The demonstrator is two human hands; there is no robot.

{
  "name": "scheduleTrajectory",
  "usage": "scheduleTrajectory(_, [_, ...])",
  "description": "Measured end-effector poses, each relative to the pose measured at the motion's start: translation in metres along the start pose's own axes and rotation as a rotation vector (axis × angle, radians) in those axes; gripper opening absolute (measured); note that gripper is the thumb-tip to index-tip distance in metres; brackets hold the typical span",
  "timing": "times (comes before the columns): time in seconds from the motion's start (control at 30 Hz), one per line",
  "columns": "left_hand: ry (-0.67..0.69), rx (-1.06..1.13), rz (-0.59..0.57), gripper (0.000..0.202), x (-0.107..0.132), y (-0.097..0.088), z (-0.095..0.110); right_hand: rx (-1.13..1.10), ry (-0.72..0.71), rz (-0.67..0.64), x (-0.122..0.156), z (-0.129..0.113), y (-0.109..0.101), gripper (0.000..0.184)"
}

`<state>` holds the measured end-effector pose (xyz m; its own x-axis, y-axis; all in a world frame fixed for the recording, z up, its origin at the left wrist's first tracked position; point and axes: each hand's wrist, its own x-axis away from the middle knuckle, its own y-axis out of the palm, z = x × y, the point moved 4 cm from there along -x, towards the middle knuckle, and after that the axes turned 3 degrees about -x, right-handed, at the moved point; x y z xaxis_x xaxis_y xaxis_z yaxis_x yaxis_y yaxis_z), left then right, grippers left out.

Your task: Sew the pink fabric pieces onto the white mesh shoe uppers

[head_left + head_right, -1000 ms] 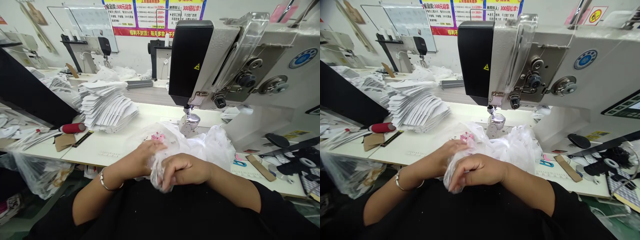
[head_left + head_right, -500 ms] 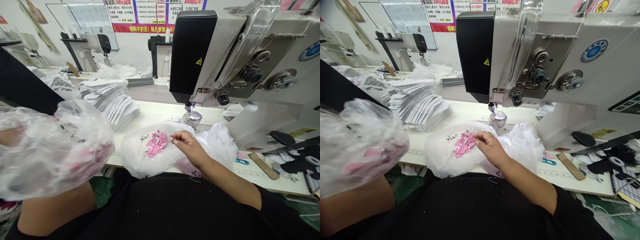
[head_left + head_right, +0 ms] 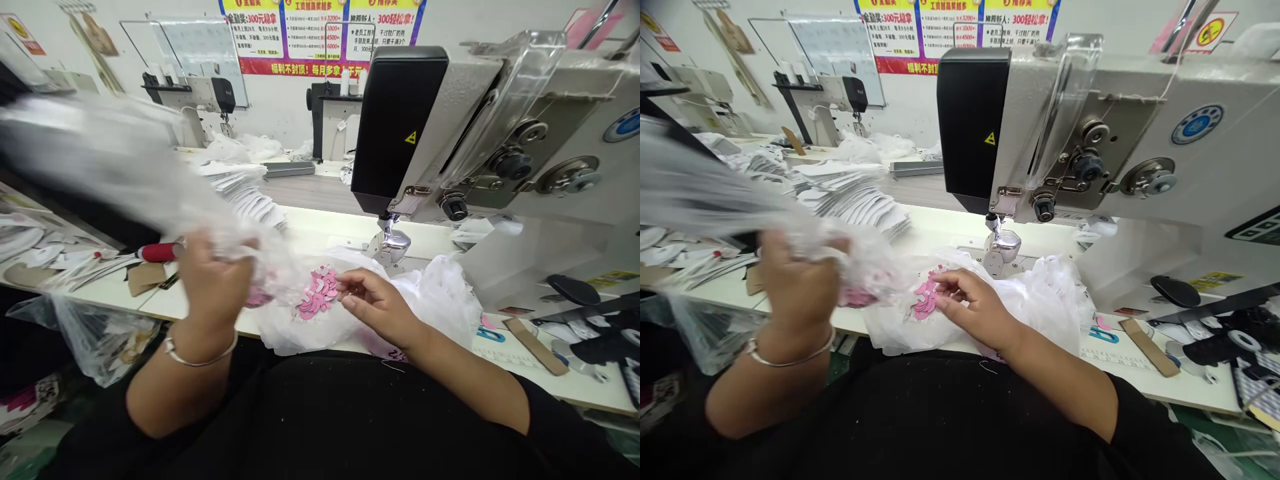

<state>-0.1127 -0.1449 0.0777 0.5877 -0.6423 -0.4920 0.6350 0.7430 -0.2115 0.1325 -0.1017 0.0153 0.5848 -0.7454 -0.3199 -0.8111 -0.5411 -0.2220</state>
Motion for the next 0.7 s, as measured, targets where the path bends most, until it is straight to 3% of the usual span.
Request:
scheduleTrajectory(0.03, [0.004,-0.045,-0.097,0.026,0.009,0.014,0.006,0.016,-0.046,-0.039,-0.002,-0.007,0.005,0.046])
scheduleTrajectory(0.1, [-0.06,0.079,-0.447,0.031,0.029,0.045,0.013,0.083,-0.05,-0.057,-0.008,-0.015,0.011,0.059])
scheduleTrajectory(0.17, [-0.201,0.33,-0.786,0.039,0.048,0.066,0.014,0.145,0.041,0.025,-0.013,-0.012,0.01,0.05])
scheduleTrajectory(0.23, [-0.37,0.566,-0.98,0.043,0.059,0.073,0.009,0.128,0.142,0.118,-0.015,-0.002,0.004,0.035])
scheduleTrajectory(0.33, [-0.561,0.739,-1.025,0.045,0.062,0.073,-0.007,0.002,0.202,0.167,-0.012,0.015,-0.004,0.026])
scheduleTrajectory(0.43, [-0.576,0.657,-1.023,0.043,0.065,0.075,-0.02,0.004,0.198,0.173,-0.006,0.025,-0.007,0.03])
scheduleTrajectory(0.57, [-0.381,0.306,-0.953,0.071,0.07,0.081,-0.028,0.184,0.153,0.213,0.002,0.021,-0.01,0.027])
scheduleTrajectory(0.63, [-0.23,0.095,-0.87,0.066,0.068,0.081,-0.027,0.373,-0.004,0.26,0.005,0.008,-0.011,0.023])
scheduleTrajectory(0.7, [-0.098,-0.086,-0.849,0.053,0.069,0.082,-0.022,0.542,-0.176,0.217,0.006,-0.004,-0.008,0.038])
